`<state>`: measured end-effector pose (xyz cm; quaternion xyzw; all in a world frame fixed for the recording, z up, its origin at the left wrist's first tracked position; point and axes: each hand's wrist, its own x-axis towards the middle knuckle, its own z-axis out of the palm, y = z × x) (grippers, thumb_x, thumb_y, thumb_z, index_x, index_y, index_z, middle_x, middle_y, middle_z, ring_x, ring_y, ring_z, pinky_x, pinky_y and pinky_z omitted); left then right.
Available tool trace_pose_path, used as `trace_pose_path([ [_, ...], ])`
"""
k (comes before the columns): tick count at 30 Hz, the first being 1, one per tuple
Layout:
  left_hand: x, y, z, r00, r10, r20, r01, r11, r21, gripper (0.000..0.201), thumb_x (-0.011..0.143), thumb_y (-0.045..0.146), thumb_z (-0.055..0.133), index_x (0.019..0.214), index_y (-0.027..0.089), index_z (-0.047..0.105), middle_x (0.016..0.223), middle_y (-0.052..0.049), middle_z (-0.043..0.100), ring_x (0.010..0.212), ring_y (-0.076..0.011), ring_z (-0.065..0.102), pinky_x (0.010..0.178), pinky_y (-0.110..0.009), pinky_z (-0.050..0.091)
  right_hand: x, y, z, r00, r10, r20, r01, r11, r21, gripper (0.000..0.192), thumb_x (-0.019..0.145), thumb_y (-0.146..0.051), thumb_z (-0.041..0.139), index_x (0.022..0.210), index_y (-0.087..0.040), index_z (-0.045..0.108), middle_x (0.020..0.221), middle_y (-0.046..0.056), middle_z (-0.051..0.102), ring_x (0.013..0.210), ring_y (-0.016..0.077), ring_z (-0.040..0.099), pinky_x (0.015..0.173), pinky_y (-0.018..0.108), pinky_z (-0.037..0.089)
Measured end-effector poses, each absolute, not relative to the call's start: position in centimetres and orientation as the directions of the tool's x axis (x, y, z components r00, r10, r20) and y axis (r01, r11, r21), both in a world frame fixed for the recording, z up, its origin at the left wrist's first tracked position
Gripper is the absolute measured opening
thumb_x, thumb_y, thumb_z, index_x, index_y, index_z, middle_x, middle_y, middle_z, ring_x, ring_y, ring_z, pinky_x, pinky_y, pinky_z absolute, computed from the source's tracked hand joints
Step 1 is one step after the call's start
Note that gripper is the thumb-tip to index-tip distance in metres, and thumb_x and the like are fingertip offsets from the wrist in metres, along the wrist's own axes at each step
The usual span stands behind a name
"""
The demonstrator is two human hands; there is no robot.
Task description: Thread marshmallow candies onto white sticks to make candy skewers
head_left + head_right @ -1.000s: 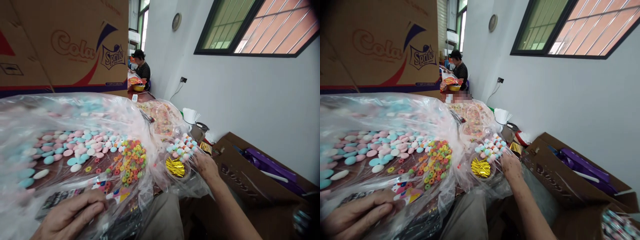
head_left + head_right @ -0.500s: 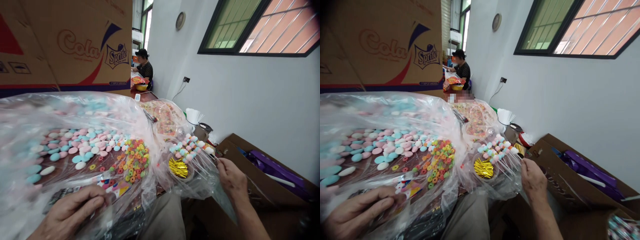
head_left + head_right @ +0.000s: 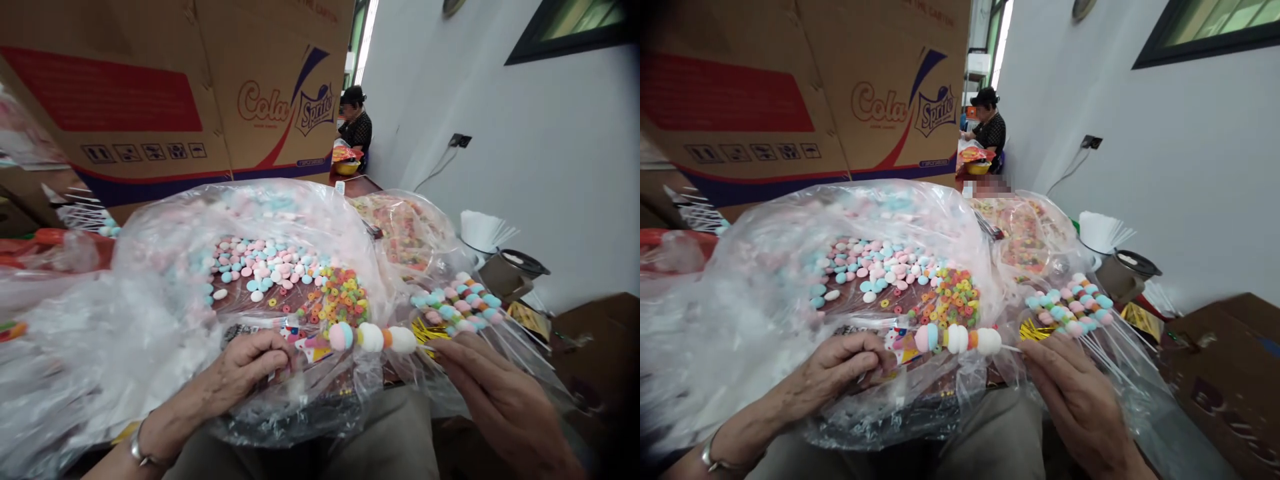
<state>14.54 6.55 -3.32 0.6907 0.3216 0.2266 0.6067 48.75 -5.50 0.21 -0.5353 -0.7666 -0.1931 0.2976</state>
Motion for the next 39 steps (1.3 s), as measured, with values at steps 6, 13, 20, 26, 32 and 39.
trace_pose_path([
  [6,13.9,6.8,-3.9,0.718,0.689,-0.100,0.199,-0.065,0.978,0.032,0.097,0.043,0.055,0.088,0.018,0.074,0.077,0.000,0.065,0.066,-0.0125,0.052,0.059,-0.022,0.039,48.1,-5.0,0.3,-0.262,0.719,0.644,0.926,0.374,-0.041,0.028,0.105,-0.034,0.046,0.100,-0.021,0.070,0.088,0.004,0.075,0.081,0.0162,0.074,0.067,0.023,0.058],
  [13,14.0,6.7,-3.6,0.719,0.674,-0.170,0.198,0.035,0.980,0.035,0.096,0.048,0.056,0.090,0.018,0.073,0.082,-0.001,0.066,0.066,-0.0125,0.051,0.060,-0.023,0.039,48.5,-4.8,-0.2,-0.265,0.703,0.660,0.916,0.398,-0.055,0.025,0.104,-0.032,0.048,0.104,-0.022,0.071,0.090,0.004,0.075,0.082,0.0173,0.073,0.074,0.026,0.057],
  [20,14.1,6.8,-3.2,0.718,0.656,-0.232,0.177,0.149,0.973,0.038,0.091,0.052,0.062,0.085,0.016,0.071,0.079,-0.001,0.068,0.062,-0.0111,0.049,0.058,-0.023,0.037,48.4,-4.5,-0.1,-0.351,0.664,0.661,0.888,0.459,0.010,0.026,0.105,-0.028,0.045,0.104,-0.020,0.070,0.087,0.003,0.075,0.080,0.0153,0.072,0.080,0.025,0.055],
  [26,14.1,6.9,-3.1,0.738,0.617,-0.273,0.195,0.193,0.962,0.047,0.090,0.059,0.063,0.080,0.013,0.070,0.078,-0.005,0.074,0.059,-0.0111,0.050,0.056,-0.023,0.037,48.6,-4.7,-0.3,-0.379,0.634,0.674,0.873,0.487,0.034,0.022,0.101,-0.020,0.050,0.107,-0.020,0.071,0.087,0.004,0.075,0.080,0.0173,0.070,0.078,0.028,0.056],
  [32,14.7,6.8,-3.8,0.710,0.654,-0.260,0.098,0.273,0.957,0.046,0.085,0.061,0.069,0.078,0.015,0.066,0.074,-0.002,0.071,0.054,-0.0092,0.045,0.054,-0.023,0.034,48.5,-5.2,-0.5,-0.405,0.658,0.636,0.865,0.501,0.032,0.028,0.096,-0.012,0.053,0.116,-0.022,0.069,0.088,0.005,0.075,0.083,0.0200,0.070,0.076,0.031,0.058],
  [39,14.6,7.0,-3.7,0.660,0.681,-0.317,0.187,0.260,0.947,0.051,0.083,0.066,0.068,0.073,0.016,0.059,0.065,0.001,0.063,0.054,-0.0095,0.040,0.054,-0.023,0.027,49.1,-5.5,-0.7,-0.441,0.641,0.628,0.851,0.522,0.066,0.029,0.094,-0.009,0.054,0.117,-0.019,0.069,0.089,0.006,0.076,0.086,0.0205,0.068,0.078,0.031,0.058],
])
